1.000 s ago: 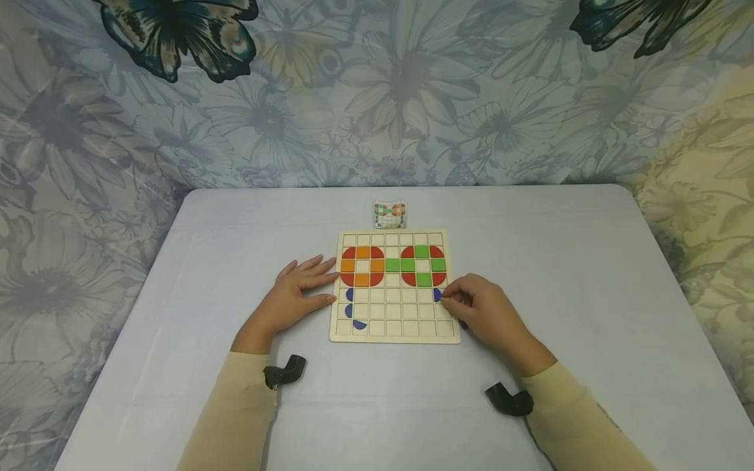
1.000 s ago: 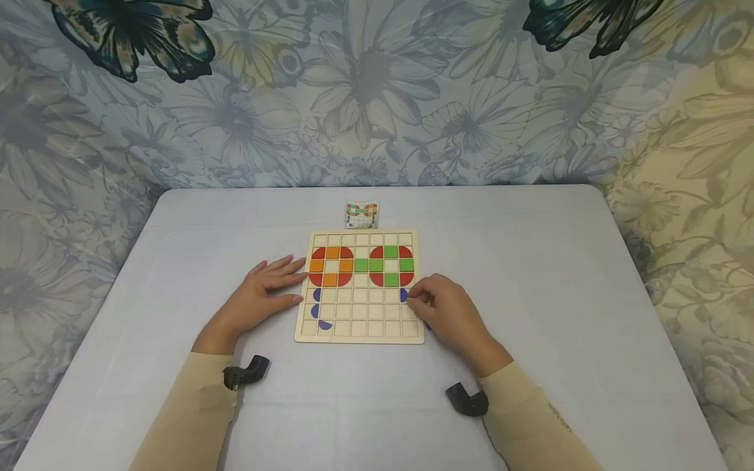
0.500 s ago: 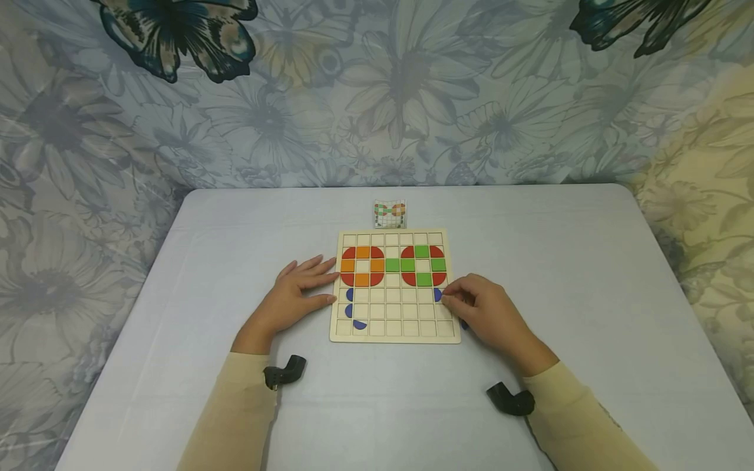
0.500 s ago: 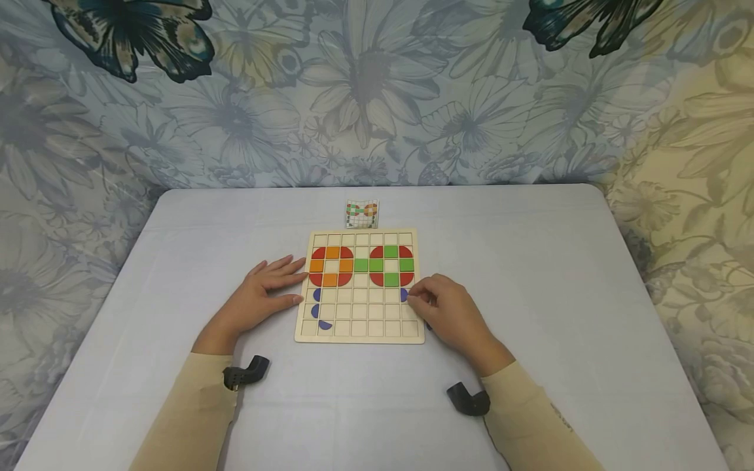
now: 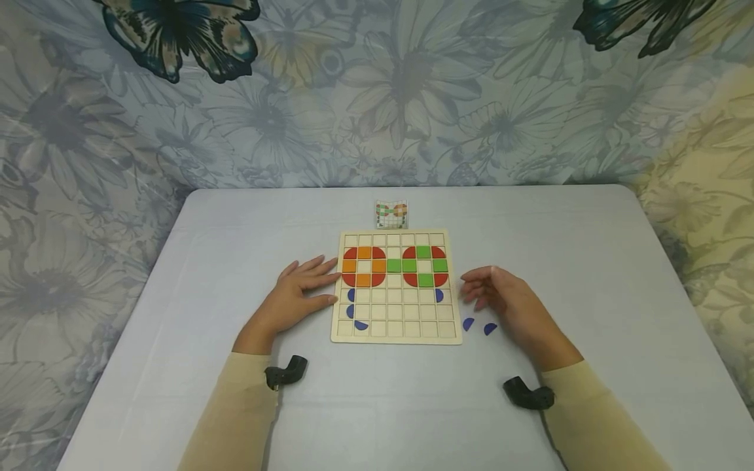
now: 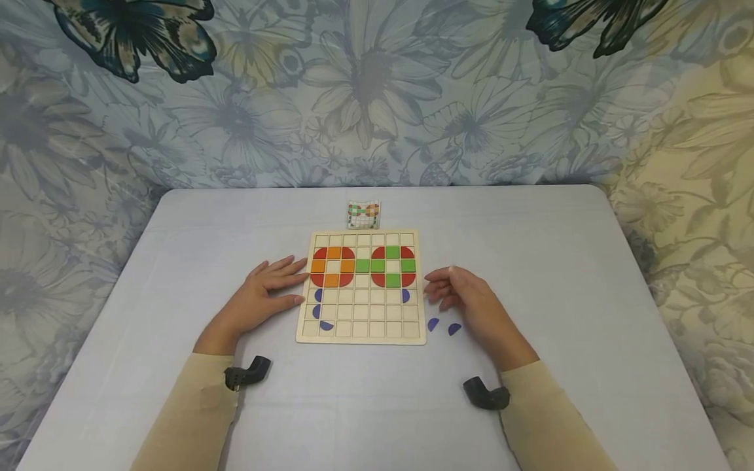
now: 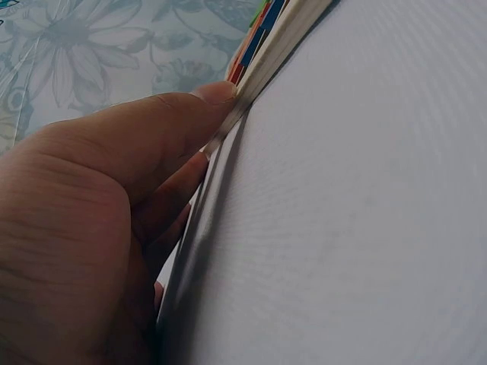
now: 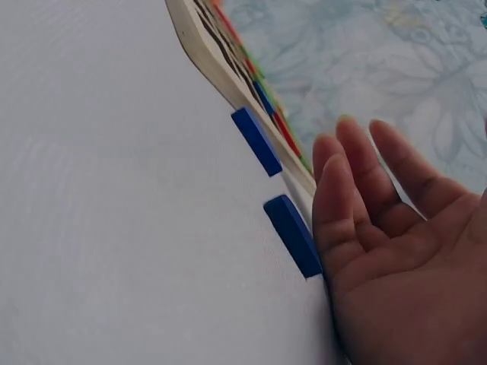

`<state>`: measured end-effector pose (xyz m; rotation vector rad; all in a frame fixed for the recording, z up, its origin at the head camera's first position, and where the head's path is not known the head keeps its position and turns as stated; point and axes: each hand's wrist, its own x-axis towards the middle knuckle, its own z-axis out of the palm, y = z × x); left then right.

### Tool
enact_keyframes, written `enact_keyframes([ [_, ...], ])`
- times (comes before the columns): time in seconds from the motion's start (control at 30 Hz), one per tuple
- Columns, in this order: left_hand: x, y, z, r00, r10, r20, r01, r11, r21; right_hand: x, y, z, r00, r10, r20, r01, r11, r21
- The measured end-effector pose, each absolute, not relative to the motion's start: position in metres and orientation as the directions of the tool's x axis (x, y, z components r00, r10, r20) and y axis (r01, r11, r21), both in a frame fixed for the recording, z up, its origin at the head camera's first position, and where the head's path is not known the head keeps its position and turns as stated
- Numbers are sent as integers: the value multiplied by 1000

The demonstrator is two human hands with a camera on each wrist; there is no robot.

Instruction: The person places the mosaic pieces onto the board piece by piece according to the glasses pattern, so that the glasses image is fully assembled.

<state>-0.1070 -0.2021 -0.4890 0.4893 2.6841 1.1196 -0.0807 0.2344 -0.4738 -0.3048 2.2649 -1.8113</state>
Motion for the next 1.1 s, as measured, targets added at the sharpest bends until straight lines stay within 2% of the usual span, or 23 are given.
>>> enact_keyframes([
  [0.13, -107, -202, -490, -925, 377, -45, 234, 660, 714, -81, 240, -475, -942, -336, 21, -51, 80, -996],
  [0.3, -108, -201, -491, -928, 371, -42, 230, 656, 719, -75, 249, -477, -924, -375, 78, -101, 44, -994],
  [0.6, -108, -202, -490, -926, 374, -54, 228, 668, 709, -65, 259, -483, -921, -381, -77, -48, 308, -950],
  [0.87, -108, -203, -490, -926, 374, -57, 226, 668, 709, -64, 249, -486, -894, -447, 32, -280, 500, -820],
  [1.1, -108, -202, -491, -925, 377, -54, 230, 666, 710, -60, 241, -481, -900, -434, 40, -312, 577, -755],
])
